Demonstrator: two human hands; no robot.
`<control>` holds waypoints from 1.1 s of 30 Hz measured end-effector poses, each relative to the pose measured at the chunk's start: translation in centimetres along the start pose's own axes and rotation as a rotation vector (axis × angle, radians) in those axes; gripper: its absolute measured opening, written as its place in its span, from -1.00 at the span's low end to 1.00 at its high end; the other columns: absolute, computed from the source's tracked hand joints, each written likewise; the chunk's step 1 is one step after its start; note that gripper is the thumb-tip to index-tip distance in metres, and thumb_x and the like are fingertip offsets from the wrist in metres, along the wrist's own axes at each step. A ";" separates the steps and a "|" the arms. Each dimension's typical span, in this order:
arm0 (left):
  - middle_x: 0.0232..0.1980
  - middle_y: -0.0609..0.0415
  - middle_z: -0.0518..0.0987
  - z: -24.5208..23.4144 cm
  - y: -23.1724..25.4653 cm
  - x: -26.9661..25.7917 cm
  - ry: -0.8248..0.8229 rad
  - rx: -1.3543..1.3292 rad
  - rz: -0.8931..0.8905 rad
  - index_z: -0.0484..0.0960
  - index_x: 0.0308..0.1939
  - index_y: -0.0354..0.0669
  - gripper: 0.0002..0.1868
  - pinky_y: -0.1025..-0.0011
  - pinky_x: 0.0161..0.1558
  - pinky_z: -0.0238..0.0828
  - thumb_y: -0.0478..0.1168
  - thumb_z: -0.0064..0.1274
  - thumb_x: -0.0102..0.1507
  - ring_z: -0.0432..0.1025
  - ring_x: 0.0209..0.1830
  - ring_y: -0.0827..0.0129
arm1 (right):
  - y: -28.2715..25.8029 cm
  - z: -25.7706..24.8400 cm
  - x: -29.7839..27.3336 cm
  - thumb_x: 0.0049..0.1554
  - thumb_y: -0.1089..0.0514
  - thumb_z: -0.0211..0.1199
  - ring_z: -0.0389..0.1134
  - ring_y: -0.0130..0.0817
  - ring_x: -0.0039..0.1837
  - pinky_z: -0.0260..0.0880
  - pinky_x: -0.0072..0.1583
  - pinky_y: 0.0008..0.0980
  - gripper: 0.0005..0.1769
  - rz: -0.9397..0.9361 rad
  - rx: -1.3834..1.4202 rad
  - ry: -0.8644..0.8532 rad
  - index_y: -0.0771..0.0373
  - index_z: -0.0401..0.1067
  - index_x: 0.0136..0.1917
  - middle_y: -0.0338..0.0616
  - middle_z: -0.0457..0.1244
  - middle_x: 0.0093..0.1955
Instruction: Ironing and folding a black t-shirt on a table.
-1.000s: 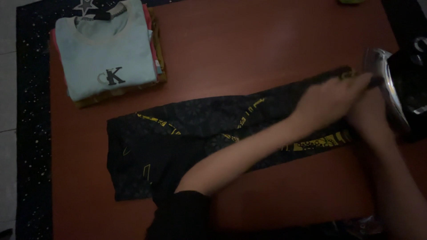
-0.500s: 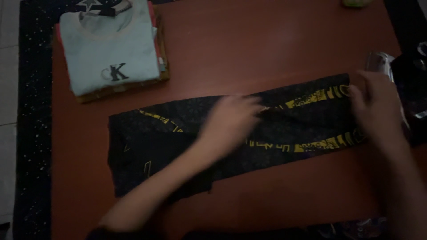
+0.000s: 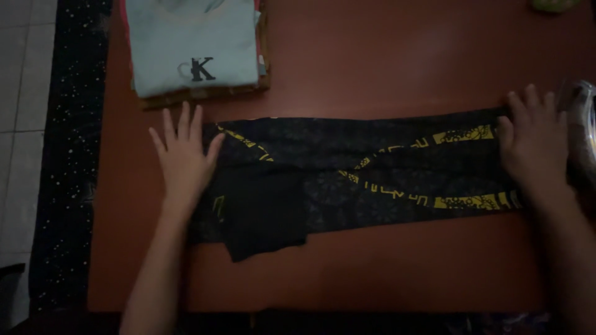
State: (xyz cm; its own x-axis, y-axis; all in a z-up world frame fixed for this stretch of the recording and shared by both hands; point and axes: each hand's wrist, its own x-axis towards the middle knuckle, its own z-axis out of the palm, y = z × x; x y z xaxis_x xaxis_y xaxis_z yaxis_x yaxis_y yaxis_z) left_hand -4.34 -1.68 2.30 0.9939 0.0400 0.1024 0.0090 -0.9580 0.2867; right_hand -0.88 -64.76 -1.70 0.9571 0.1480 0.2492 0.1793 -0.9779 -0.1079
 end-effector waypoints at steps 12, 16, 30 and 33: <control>-0.17 0.07 0.64 -3.0 5.3 -9.9 -0.125 -0.265 0.228 0.67 -0.14 -0.14 -0.90 0.31 -0.03 0.50 -0.22 0.18 0.31 0.54 -0.11 0.25 | -6.5 -2.3 -1.6 0.36 -0.21 -0.07 -0.21 0.08 0.72 -0.33 0.59 0.25 -0.27 -0.007 0.095 -0.175 0.20 0.06 0.64 0.02 -0.12 0.74; -0.12 -0.02 0.64 -4.9 3.7 -8.4 -0.077 -0.274 0.313 0.65 -0.15 -0.19 -0.90 0.19 0.05 0.45 -0.27 0.16 0.27 0.54 -0.06 0.10 | -3.6 -2.6 -0.5 0.40 0.01 0.06 0.12 0.11 0.55 0.08 0.49 0.10 -0.47 0.061 0.051 -0.075 0.32 0.27 0.53 0.12 0.14 0.57; -0.15 -0.11 0.63 -1.5 -1.5 2.1 0.231 -0.327 0.065 0.67 -0.18 -0.32 -0.83 0.22 -0.09 0.49 -0.24 0.26 0.32 0.55 -0.17 0.06 | 1.7 0.6 3.6 0.25 0.10 0.45 0.36 -0.12 0.17 0.36 0.27 -0.18 -0.86 -0.196 0.054 0.045 0.19 0.57 -0.03 -0.15 0.39 0.02; -0.17 -0.09 0.65 -1.0 -3.3 3.0 0.289 -0.467 0.048 0.66 -0.15 -0.32 -0.84 0.27 -0.15 0.48 -0.26 0.25 0.35 0.59 -0.20 0.10 | 4.5 2.8 2.9 0.44 0.13 0.36 0.33 -0.19 0.19 0.33 0.24 -0.28 -0.84 -0.190 0.263 0.139 0.22 0.46 0.05 -0.16 0.32 0.10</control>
State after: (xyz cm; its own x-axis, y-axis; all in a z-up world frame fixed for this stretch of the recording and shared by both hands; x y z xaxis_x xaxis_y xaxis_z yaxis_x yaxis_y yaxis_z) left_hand -1.45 1.87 2.60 0.9208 0.1391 0.3643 -0.1504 -0.7354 0.6607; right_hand 3.31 -68.34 -4.18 0.8642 0.2840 0.4153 0.4208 -0.8606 -0.2870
